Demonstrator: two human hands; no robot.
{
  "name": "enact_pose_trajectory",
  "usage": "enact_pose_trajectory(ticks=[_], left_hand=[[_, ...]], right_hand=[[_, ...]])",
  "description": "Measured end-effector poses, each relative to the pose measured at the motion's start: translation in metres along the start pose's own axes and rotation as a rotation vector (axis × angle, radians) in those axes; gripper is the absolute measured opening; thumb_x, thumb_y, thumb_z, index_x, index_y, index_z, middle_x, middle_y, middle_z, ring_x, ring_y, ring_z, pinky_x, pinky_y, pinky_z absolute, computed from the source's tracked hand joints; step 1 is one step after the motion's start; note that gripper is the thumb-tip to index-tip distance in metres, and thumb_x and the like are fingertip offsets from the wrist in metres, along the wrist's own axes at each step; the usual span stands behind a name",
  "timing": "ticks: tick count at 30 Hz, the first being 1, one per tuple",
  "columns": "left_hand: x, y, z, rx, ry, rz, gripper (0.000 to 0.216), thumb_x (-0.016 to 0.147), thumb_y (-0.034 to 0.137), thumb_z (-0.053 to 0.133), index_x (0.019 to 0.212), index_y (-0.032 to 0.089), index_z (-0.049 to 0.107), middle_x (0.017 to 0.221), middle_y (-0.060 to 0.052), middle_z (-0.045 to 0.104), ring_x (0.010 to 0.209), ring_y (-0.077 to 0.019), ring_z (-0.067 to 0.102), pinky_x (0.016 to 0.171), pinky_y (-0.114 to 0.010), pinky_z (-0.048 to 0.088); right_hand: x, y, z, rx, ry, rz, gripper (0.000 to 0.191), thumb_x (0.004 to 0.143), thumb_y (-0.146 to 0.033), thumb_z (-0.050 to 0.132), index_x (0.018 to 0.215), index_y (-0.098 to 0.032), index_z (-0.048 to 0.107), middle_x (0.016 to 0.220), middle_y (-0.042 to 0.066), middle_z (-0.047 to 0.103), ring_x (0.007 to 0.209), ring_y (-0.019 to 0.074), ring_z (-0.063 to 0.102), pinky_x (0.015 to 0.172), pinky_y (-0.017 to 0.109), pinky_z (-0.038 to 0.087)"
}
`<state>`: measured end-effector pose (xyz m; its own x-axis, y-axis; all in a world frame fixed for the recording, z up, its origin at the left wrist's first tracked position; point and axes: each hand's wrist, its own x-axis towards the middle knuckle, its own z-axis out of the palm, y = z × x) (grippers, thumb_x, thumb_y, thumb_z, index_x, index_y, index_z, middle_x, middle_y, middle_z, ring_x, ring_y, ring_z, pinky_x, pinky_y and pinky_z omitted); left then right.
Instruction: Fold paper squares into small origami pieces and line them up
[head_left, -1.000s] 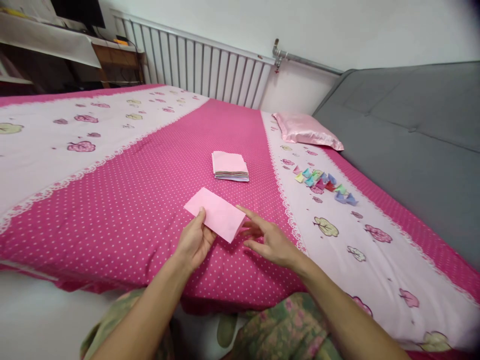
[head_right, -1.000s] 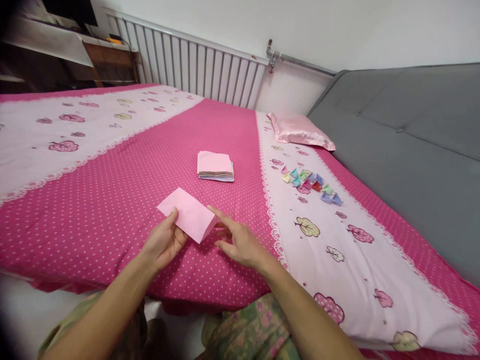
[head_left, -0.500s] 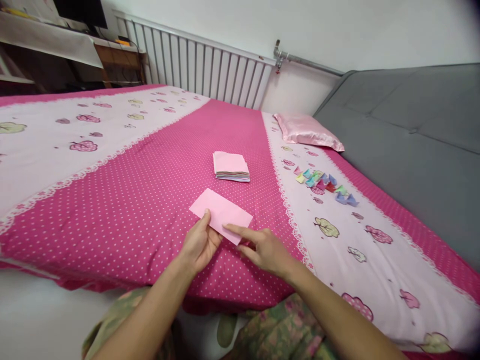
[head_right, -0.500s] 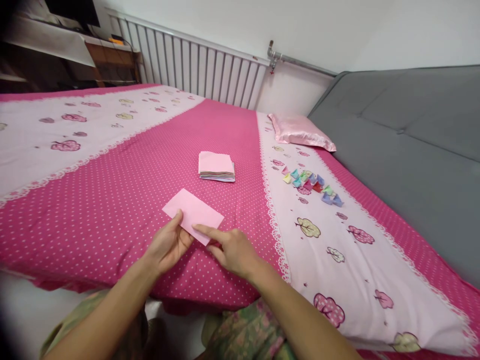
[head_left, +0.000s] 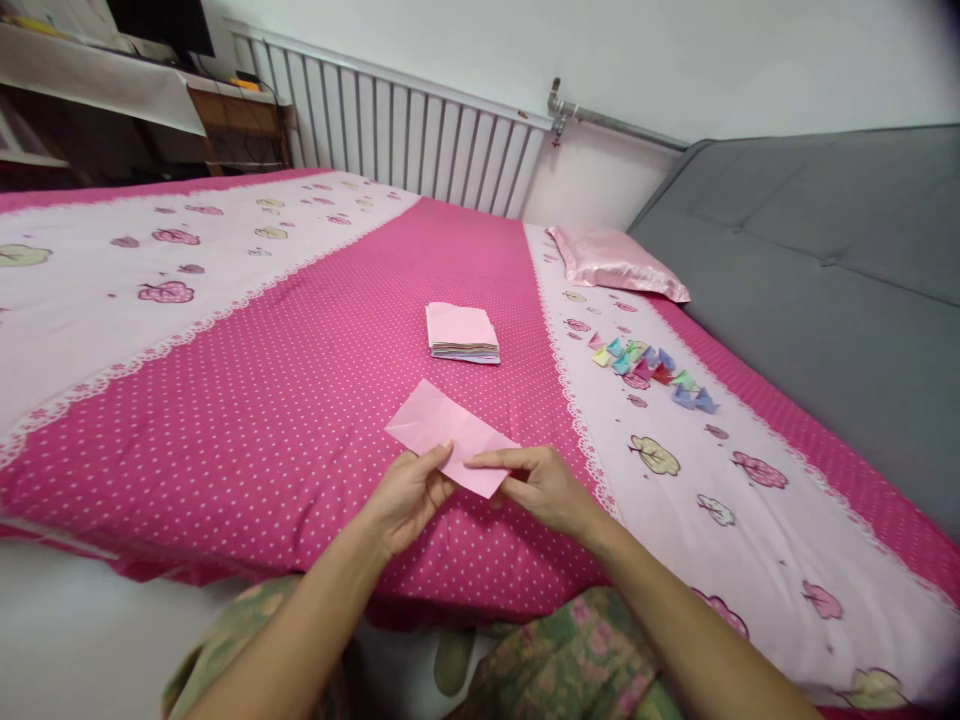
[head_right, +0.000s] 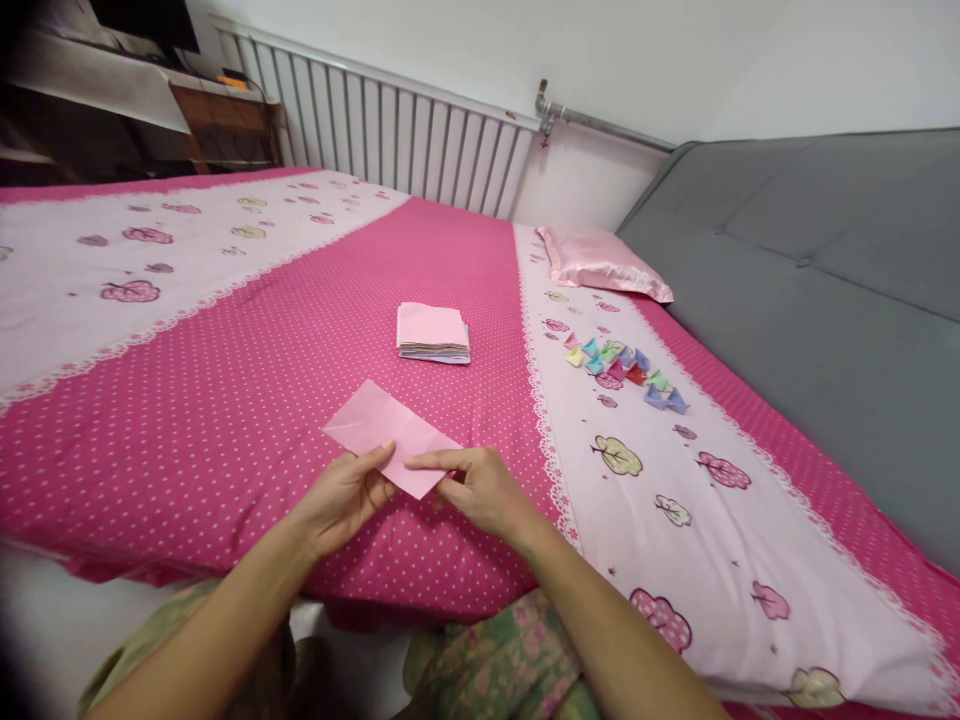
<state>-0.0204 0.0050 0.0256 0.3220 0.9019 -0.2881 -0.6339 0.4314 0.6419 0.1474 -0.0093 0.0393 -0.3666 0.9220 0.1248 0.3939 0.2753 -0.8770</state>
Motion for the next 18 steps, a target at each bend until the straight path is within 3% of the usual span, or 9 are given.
enact_pose_trajectory(ticks=[7, 13, 18], left_hand=[[-0.001, -0.002, -0.001, 0.015, -0.058, -0.036, 0.02, 0.08, 0.008, 0.051, 0.096, 0.004, 0.061, 0.094, -0.015, 0.068, 0.086, -0.0211, 0.065, 0.081, -0.029, 0.053], [-0.001, -0.004, -0.003, 0.047, -0.152, -0.067, 0.021, 0.082, 0.014, 0.051, 0.099, 0.006, 0.061, 0.102, -0.016, 0.067, 0.099, -0.0227, 0.061, 0.088, -0.032, 0.049], [-0.003, -0.003, 0.0, 0.033, -0.182, -0.065, 0.021, 0.081, 0.014, 0.053, 0.098, 0.008, 0.062, 0.102, -0.015, 0.067, 0.098, -0.0238, 0.061, 0.089, -0.035, 0.049]], right_hand=[[0.003, 0.0, 0.002, 0.151, 0.121, -0.018, 0.018, 0.075, -0.027, 0.061, 0.09, -0.021, 0.07, 0.085, 0.004, 0.071, 0.08, 0.0178, 0.064, 0.073, 0.029, 0.049], [0.003, -0.003, 0.008, 0.111, 0.36, 0.049, 0.024, 0.072, -0.039, 0.063, 0.072, -0.016, 0.069, 0.08, 0.006, 0.068, 0.073, 0.0167, 0.061, 0.066, 0.027, 0.047], [0.0, -0.001, 0.01, 0.075, 0.432, 0.141, 0.026, 0.07, -0.04, 0.063, 0.07, -0.014, 0.063, 0.063, 0.002, 0.063, 0.058, 0.0135, 0.055, 0.054, 0.023, 0.042]])
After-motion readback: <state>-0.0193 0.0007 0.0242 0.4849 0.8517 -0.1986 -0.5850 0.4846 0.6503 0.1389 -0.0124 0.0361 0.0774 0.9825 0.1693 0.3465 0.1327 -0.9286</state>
